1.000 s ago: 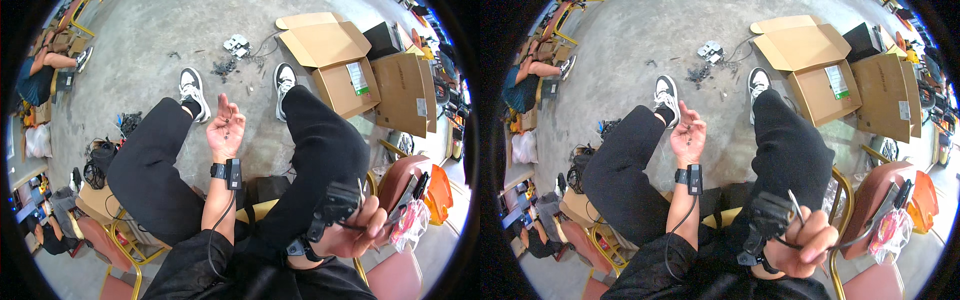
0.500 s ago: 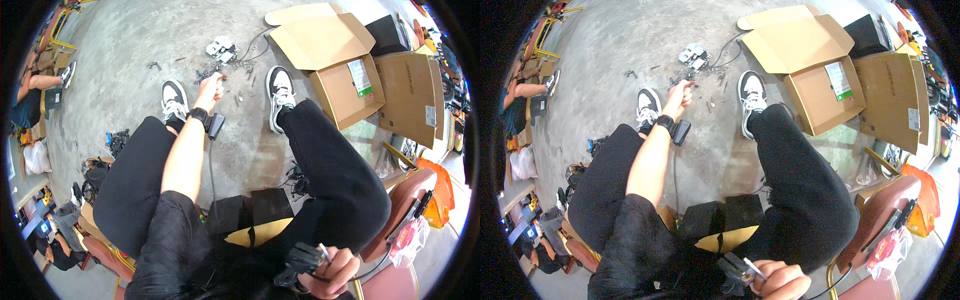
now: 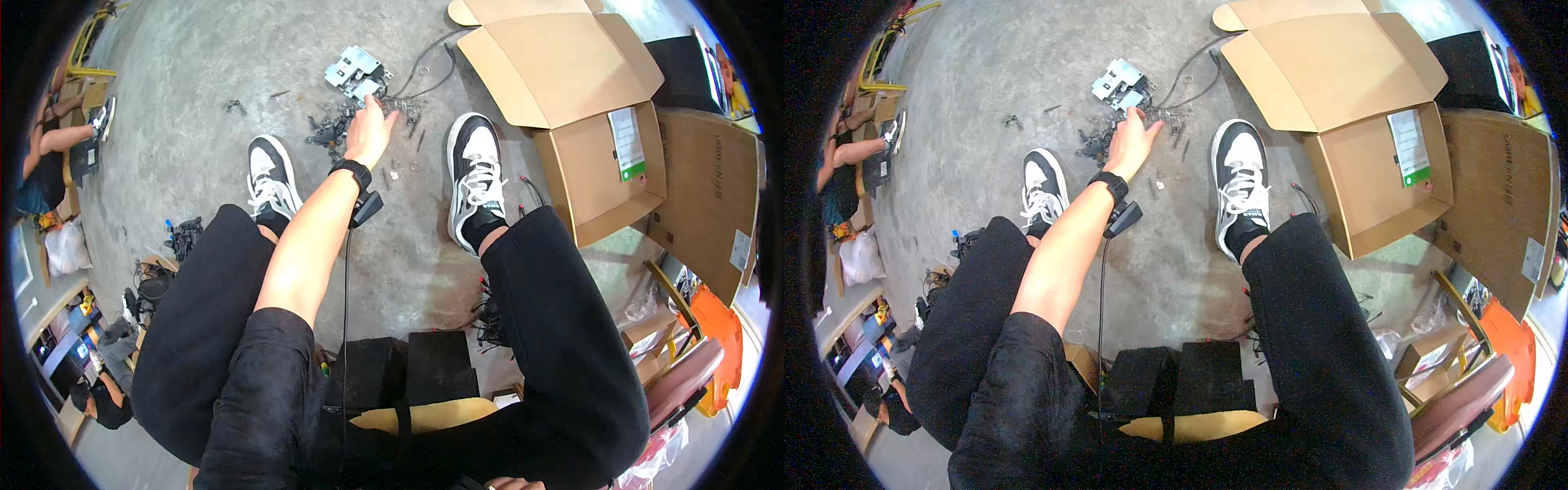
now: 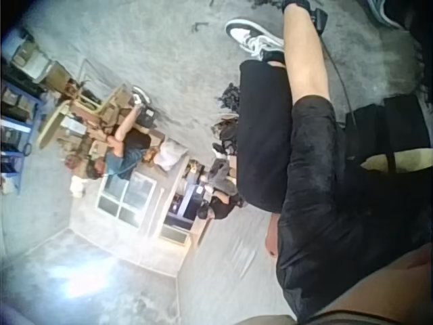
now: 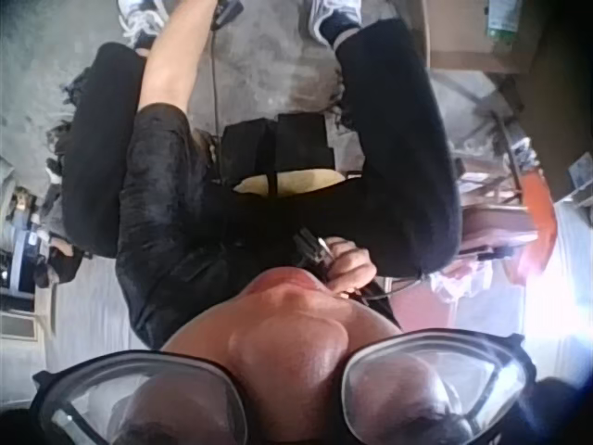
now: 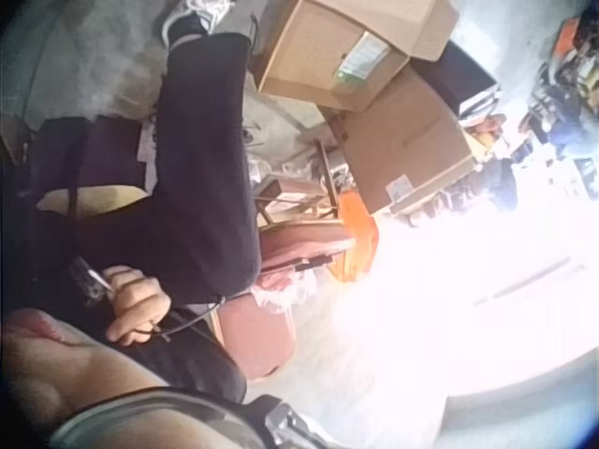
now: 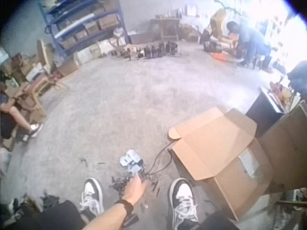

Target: The person disassembles a brake lever by hand, removes a screw with a hex key, and picks up a small part from the floor. They then reassemble the lever components, using pliers to hold the assembly while tightening a screw with the hex key.

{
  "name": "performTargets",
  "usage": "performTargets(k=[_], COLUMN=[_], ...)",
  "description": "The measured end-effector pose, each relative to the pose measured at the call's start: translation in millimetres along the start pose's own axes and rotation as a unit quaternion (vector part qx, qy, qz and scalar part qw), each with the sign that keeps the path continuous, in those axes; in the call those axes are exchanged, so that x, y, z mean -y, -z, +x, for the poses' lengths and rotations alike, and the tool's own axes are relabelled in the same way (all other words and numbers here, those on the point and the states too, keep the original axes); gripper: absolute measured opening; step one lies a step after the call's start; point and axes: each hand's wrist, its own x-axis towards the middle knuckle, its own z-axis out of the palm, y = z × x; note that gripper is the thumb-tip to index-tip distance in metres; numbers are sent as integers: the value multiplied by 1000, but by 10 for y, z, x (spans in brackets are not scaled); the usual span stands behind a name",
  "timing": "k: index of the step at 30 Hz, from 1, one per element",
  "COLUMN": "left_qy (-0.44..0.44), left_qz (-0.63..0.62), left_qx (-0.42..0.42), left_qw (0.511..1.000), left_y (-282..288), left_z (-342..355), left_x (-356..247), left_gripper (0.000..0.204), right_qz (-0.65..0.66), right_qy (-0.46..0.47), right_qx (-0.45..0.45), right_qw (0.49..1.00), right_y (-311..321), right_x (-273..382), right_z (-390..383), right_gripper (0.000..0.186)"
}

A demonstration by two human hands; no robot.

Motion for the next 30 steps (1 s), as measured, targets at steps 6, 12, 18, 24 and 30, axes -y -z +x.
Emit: performTargets(k=[6,12,18,24,30], left_qy=[-29,-26,1,-24,-42], left_qz=[-17,-129,-205,-47,-1], left_qx=[-76,-80,-78,-41,1], left_qw=[997,988,976,998,999], left_y=[-24,207,430,261,194], left_z=[10,-65,-234,-313,-310], left_x=[214,605,908,671,657], left_gripper=[32,33,28,31,30], right_qz=[26,40,58,49,53], right_qy=[20,28,-13,-21,-17], right_qx=[-8,-60,-18,-7,-29], right_qw=[999,997,998,999,998], right_y=[78,37,109,119,105], right_x=[-2,24,76,60,32], right_z=[0,-73,-67,-63,-69], right_gripper=[19,19,20,19,18])
